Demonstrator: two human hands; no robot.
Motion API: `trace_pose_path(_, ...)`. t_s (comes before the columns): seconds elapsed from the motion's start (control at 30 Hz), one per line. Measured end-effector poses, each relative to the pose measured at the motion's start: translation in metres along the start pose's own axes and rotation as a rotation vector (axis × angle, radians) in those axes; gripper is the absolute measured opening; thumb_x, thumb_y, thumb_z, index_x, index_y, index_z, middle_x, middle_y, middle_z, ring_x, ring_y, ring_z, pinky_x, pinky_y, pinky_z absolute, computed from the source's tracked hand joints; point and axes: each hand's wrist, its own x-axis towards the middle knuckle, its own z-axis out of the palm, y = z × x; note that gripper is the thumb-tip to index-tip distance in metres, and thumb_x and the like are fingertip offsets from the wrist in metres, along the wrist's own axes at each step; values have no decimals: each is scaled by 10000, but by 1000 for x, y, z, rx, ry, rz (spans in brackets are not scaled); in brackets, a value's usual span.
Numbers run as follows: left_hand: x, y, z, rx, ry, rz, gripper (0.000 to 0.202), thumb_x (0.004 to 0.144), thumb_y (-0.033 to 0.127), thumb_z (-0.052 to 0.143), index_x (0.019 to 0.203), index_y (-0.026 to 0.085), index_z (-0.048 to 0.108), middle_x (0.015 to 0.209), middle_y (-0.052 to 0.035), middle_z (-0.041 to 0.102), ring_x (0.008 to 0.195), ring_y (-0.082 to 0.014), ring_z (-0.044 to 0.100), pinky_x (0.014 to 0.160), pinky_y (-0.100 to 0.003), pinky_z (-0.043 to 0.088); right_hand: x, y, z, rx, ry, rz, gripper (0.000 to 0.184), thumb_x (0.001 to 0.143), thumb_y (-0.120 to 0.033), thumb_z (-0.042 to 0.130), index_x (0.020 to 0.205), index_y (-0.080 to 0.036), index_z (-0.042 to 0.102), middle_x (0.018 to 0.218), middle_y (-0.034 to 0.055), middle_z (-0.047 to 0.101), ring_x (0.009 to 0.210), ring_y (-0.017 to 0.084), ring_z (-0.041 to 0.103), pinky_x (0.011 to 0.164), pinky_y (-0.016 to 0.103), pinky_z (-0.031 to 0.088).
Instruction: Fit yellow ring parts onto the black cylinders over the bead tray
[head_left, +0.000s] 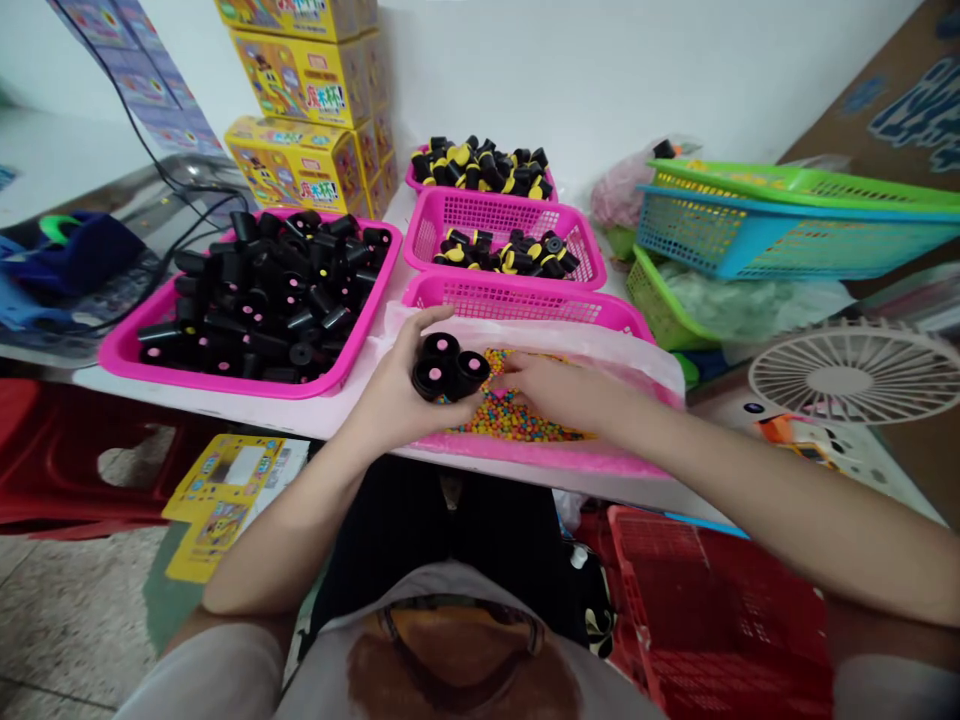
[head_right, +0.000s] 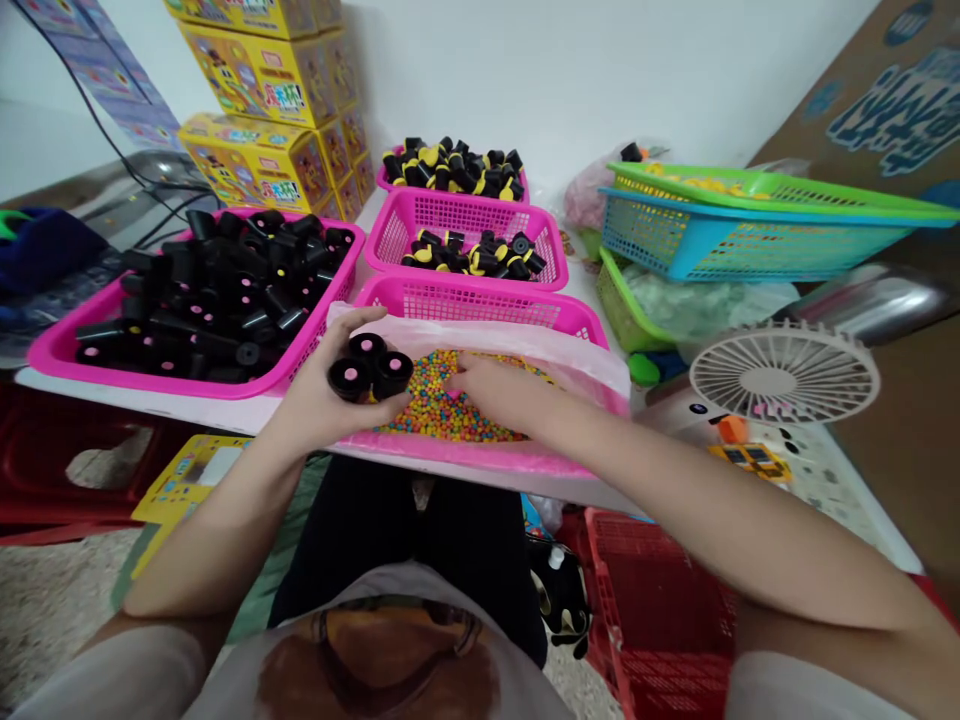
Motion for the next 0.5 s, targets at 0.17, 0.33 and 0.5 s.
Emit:
trace_pose_path(0.17, -4, -2, -3, 45, 74, 106, 773, 678, 253, 818, 1373, 239, 481, 1164, -69, 641, 977, -235, 683, 896, -417, 589, 2, -6, -6, -48, -80, 28, 199, 906, -94, 584, 1001, -188, 732, 1074, 101, 728, 928, 232, 691, 806, 323, 507)
trace_pose_path(0.33, -7, -2, 1, -21, 69, 127, 920, 673, 169, 795, 1481, 286, 371, 949, -13, 611, 811, -209, 669, 704, -372, 597, -11, 5, -17, 37, -41, 96, 265, 879, -128, 618, 1133, -178, 676, 1062, 103, 766, 934, 245, 720, 819, 338, 533)
trace_pose_path(0.5, -7, -1, 3, -19, 30, 149, 894, 690, 152, 776, 1479, 273, 374, 904, -5, 594, 765, -203, 664, 669, -374, 593, -14, 28, 4, 16, -9, -24, 541, 859, 55, 441, 1242, -227, 698, 1347, 101, 699, 1218, 246, 673, 1044, 387, 521)
